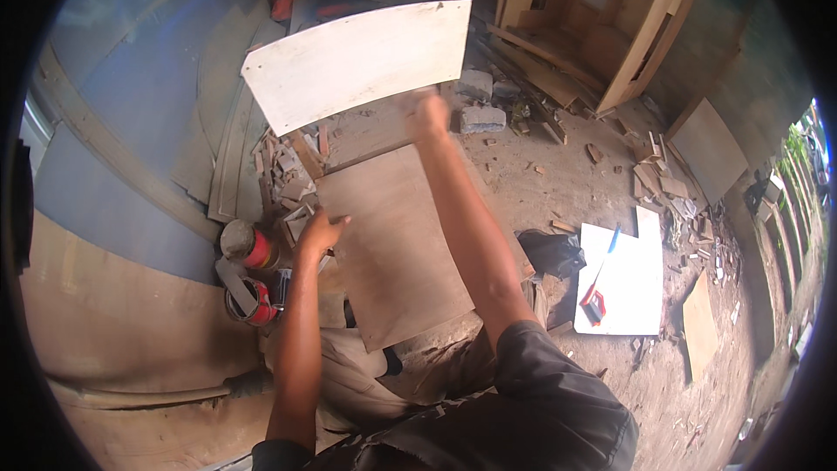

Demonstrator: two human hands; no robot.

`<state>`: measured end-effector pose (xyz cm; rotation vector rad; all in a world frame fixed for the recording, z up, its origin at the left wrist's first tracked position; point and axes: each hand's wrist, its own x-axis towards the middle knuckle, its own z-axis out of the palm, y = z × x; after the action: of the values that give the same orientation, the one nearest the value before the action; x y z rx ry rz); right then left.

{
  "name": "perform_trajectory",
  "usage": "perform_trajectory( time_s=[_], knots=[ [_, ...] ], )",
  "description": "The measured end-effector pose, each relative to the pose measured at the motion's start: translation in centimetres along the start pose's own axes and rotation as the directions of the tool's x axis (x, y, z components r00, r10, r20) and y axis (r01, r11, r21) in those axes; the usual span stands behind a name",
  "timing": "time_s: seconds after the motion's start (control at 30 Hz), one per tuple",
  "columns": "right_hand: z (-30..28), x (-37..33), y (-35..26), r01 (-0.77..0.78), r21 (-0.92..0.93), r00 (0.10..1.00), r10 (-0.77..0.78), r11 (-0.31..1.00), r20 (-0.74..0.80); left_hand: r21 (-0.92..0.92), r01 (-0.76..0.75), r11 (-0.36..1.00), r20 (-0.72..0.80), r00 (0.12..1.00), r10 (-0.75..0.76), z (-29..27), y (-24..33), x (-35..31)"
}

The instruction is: The person sands a wooden chair with sandpaper, then moves to the floor to hammer a long wooden plank placed on bricks. The person uses a hammer to strike the plank repeatedly.

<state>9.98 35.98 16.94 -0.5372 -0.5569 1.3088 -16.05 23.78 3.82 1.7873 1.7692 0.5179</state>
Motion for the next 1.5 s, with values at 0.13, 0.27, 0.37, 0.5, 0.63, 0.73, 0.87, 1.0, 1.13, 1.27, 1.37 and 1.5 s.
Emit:
perform_trajectory(
  time_s=[0.13, 0.27, 0.37, 0.5, 0.63, 0.73, 0.87, 1.0, 1.13, 1.27, 1.37, 1.5],
  knots=[
    [-0.2, -1.7, 1.1, 0.01, 0.156, 1.0, -0.009, 0.988, -0.005, -0.06, 0.002, 0.998, 0.002, 1.0, -0.002, 0.2, -1.0, -0.1],
    [1.5, -1.9, 1.8, 0.023, 0.17, 0.997, -0.035, 0.985, 0.069, -0.04, -0.03, 0.999, -0.01, 1.0, 0.029, 0.2, -2.5, 0.5],
    [-0.8, -1.2, 1.3, 0.079, 0.073, 0.993, -0.085, 0.994, 0.076, -0.089, -0.036, 0.995, 0.026, 0.999, 0.038, 0.7, -1.7, 0.6],
    [2.0, -3.3, 1.1, 0.113, 0.142, 0.985, -0.092, 0.983, -0.147, -0.045, -0.012, 0.999, 0.025, 1.0, 0.013, 0.4, -3.1, 0.9],
    [-1.6, -2.0, -1.2, 0.113, -0.064, 0.971, -0.124, 0.991, -0.206, -0.053, -0.033, 0.998, 0.033, 0.999, 0.035, 1.2, -1.4, 0.7],
    [-0.3, -3.0, -1.3, 0.016, -0.124, 0.991, -0.032, 0.992, -0.131, -0.053, -0.017, 0.998, 0.023, 1.0, 0.018, 0.5, -1.9, 0.7],
    [-0.4, -1.7, -2.7, -0.033, -0.208, 0.999, 0.029, 0.978, -0.025, -0.05, 0.015, 0.999, 0.027, 1.0, -0.013, 0.4, -1.8, 0.7],
    [-1.2, -0.9, -2.2, 0.017, -0.21, 0.996, -0.036, 0.977, -0.085, -0.04, 0.005, 0.999, 0.031, 1.0, -0.004, 0.5, -1.5, 0.8],
    [-0.2, -2.0, -0.1, -0.014, -0.461, 0.994, 0.063, 0.887, 0.092, -0.04, 0.003, 0.999, 0.018, 1.0, -0.002, -0.1, -1.7, 0.3],
    [-2.2, -0.6, -2.0, 0.043, -0.322, 0.983, -0.098, 0.946, -0.156, -0.001, 0.027, 1.0, 0.024, 0.999, -0.027, 0.0, 0.2, -0.1],
    [-1.7, -0.4, -2.6, -0.042, -0.273, 0.999, 0.043, 0.961, 0.0, -0.004, 0.007, 1.0, 0.022, 1.0, -0.007, 0.0, -1.0, 0.2],
    [-1.5, -0.1, -2.4, -0.054, -0.385, 0.997, 0.071, 0.921, 0.031, -0.028, -0.004, 1.0, 0.013, 1.0, 0.005, 0.4, -1.9, 0.9]
  ],
)
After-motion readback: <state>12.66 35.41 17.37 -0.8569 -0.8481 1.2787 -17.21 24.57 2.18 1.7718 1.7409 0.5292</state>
